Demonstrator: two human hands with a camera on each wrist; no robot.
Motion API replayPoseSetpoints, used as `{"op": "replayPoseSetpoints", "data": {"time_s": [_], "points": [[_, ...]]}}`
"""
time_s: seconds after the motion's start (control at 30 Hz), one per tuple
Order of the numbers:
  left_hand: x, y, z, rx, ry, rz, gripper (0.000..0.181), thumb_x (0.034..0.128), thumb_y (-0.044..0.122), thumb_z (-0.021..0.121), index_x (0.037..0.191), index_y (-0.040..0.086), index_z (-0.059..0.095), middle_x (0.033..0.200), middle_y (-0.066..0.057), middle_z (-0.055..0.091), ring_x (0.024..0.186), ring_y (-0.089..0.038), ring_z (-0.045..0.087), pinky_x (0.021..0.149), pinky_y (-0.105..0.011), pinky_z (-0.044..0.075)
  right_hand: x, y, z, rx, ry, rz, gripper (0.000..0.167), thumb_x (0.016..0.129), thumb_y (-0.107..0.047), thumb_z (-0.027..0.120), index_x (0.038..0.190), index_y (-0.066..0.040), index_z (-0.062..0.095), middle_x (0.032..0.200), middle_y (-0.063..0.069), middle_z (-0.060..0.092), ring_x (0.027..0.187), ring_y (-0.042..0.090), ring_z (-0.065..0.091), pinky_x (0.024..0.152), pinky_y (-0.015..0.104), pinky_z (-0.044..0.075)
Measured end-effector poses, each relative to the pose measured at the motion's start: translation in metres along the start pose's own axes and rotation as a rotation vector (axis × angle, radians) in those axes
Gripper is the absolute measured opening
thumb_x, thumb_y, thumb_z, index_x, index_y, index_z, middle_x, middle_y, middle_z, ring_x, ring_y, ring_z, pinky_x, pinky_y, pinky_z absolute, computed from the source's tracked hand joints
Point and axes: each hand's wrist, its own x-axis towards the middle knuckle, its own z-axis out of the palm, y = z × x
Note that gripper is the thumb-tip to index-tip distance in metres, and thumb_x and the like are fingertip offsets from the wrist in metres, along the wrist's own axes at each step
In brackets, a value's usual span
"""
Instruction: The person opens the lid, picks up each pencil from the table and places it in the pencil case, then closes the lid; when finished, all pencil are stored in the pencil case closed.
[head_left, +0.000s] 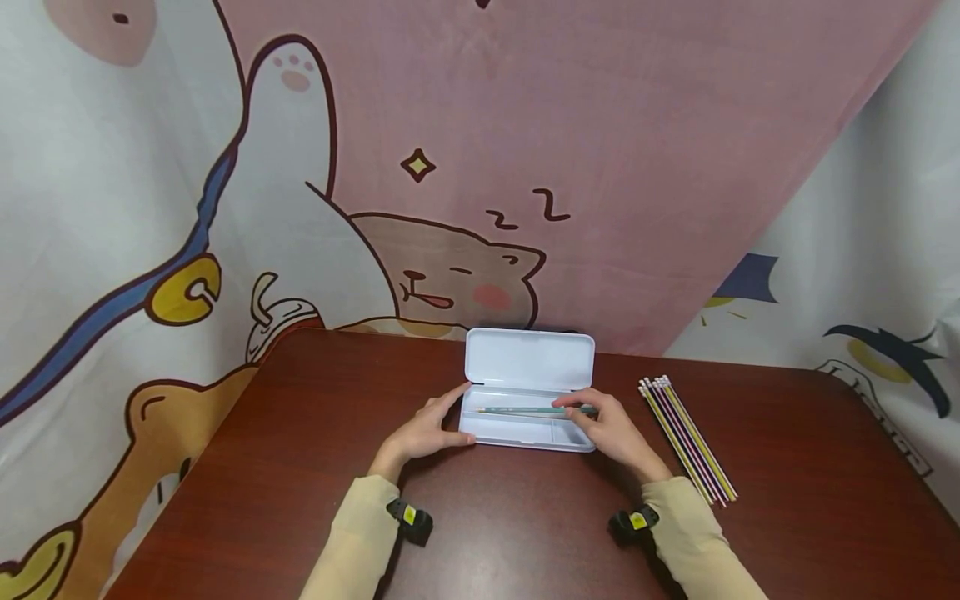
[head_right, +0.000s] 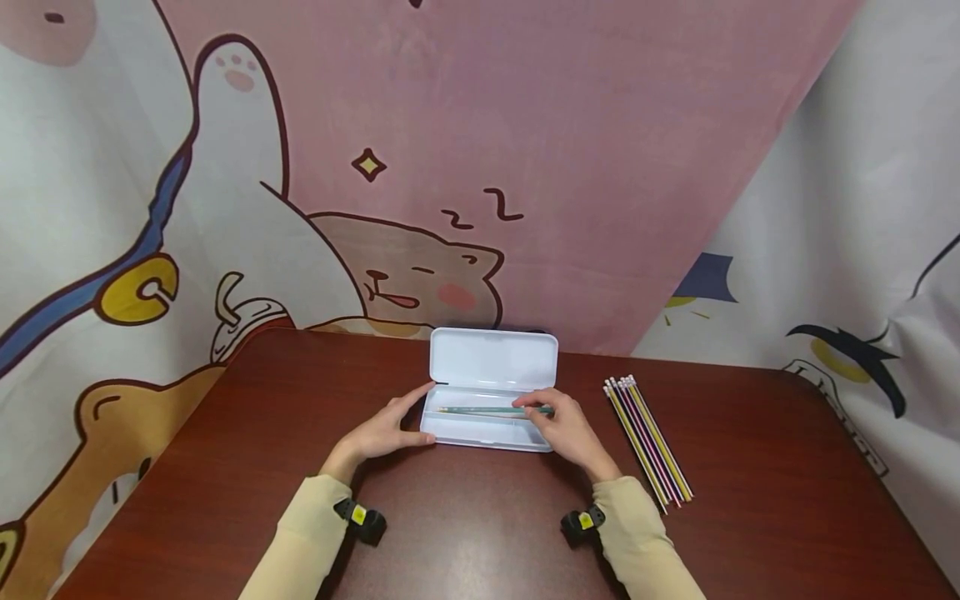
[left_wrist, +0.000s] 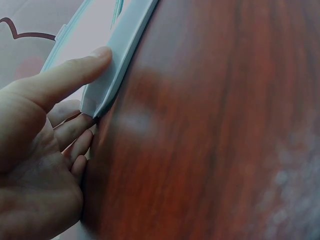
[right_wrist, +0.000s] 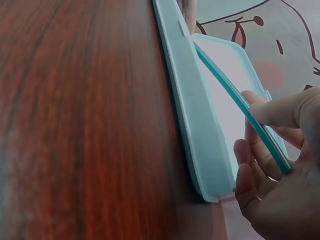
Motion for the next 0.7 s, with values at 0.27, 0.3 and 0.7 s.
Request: {"op": "replayPoseSetpoints", "data": {"time_s": [0.27,0.3,0.7], "points": [[0.0002,0.0002,-0.0001,-0.003,-0.001,0.000,0.086,0.0812,0.025,0.077,0.152,0.013,0.031,0.150,-0.013,0.035,0.130,-0.033,0.033,0.104,-0.059,0.025,0.0066,0.0037,0.0048,-0.013,-0.023,-0.008,0.020,0.089,0.003,0.063,0.102,-0.007,0.074,0.100,0.000,0.068,0.100,0.022,0.059,0.086,0.044,0.045],[0.0003,0.0000,-0.0001,-0.001,-0.001,0.001,0.086,0.0813,0.026,0.077,0.152,0.013,0.031,0.150,-0.013,0.035,0.130,-0.033,0.033,0.104,-0.059,0.025,0.0071,0.0041,0.0053,-0.015,-0.025,-0.007,0.020,0.089,0.003,0.063,0.102,-0.007,0.075,0.100,0.000,0.068,0.100,0.022,0.059,0.086,0.044,0.044],[0.0002,-0.0008,0.0003,0.009,0.005,0.002,0.086,0.0803,0.025,0.078,0.152,0.013,0.031,0.149,-0.013,0.037,0.129,-0.033,0.035,0.103,-0.058,0.027,0.0074,0.0068,0.0094,-0.028,0.007,-0.027,0.019,0.087,0.004,0.065,0.100,-0.006,0.075,0.097,0.002,0.069,0.097,0.023,0.060,0.083,0.040,0.044]]}}
